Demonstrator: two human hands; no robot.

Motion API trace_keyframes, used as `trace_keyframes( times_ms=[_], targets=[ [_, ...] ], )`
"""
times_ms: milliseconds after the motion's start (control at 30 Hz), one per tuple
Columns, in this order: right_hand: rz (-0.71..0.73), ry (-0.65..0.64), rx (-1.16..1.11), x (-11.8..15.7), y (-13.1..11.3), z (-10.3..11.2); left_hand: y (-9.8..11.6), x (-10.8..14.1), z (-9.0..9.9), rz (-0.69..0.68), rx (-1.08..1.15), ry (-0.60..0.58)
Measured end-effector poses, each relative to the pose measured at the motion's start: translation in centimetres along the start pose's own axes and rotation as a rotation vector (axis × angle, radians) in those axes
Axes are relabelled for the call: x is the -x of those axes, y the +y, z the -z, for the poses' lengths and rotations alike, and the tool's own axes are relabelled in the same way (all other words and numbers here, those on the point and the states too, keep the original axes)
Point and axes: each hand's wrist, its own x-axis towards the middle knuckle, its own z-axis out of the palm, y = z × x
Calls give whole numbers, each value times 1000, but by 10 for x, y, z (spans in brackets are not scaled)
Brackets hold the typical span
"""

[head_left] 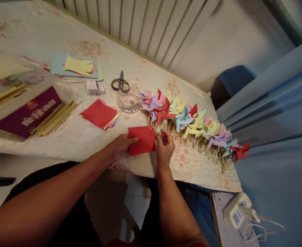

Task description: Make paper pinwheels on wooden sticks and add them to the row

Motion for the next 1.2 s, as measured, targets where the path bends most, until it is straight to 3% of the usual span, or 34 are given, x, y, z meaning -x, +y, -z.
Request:
trace_keyframes(
  times_ms=[100,167,400,600,867,1200],
  targets=[
    [243,133,203,7,-5,3,7,0,-2,-59,94,70],
    [365,136,314,14,-6,2,11,-1,-2,-123,138,89],
    [441,-190,352,37,2,-8,21,-4,0,-260,246,57],
    [489,-337,376,38,5,-10,25,-4,-1,-209,311,32],
    [366,-325,350,35,7,-15,19,-9,-3,-207,292,-41],
    [-51,-219,59,30,-7,-22,9,-17,-5,-216,222,-62]
  ],
)
